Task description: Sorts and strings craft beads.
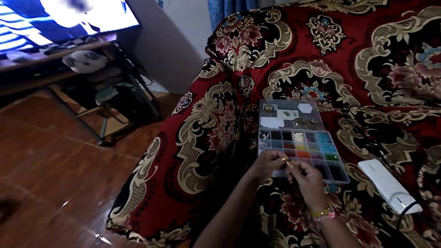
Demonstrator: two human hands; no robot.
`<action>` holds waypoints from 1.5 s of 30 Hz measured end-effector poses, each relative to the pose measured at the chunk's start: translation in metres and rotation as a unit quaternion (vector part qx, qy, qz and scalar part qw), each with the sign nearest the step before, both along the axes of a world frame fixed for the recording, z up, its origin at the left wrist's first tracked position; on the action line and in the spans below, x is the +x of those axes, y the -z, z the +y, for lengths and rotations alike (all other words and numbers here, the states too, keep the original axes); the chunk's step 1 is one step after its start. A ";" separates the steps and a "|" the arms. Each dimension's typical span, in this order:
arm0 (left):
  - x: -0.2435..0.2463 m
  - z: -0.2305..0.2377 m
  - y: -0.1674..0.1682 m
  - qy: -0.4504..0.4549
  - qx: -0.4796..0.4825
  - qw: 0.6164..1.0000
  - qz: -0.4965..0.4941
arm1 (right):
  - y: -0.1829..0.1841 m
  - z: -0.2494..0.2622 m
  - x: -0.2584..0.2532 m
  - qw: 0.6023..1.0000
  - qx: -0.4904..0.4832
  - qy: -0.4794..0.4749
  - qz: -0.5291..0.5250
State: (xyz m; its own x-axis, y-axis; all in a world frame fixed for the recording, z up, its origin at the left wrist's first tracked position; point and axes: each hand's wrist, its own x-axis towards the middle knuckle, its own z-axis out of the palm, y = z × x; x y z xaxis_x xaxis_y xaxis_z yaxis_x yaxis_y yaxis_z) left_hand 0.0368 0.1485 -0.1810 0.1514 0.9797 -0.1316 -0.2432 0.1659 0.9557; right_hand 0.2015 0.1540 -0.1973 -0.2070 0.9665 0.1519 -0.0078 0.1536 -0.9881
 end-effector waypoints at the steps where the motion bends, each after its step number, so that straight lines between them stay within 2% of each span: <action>1: -0.001 0.000 0.001 0.001 0.006 1.000 -0.005 | 0.000 0.000 0.001 1.000 -0.005 0.000 -0.003; 5: -0.001 0.001 0.003 -0.016 0.033 0.999 0.009 | 0.003 0.002 0.002 1.000 -0.024 -0.013 -0.001; 12: 0.005 0.002 0.004 -0.051 0.082 0.995 0.039 | 0.004 0.005 0.002 0.993 -0.096 -0.032 0.063; 22: 0.009 0.003 0.000 -0.057 0.079 0.991 0.092 | 0.009 0.008 0.005 0.991 -0.085 -0.054 0.092; 41: 0.007 0.003 -0.002 -0.051 0.060 0.994 0.078 | 0.006 0.007 0.005 0.995 -0.061 -0.040 0.062; 45: 0.009 0.004 -0.001 -0.063 0.047 0.994 0.071 | 0.007 0.009 0.006 0.999 -0.029 -0.031 0.032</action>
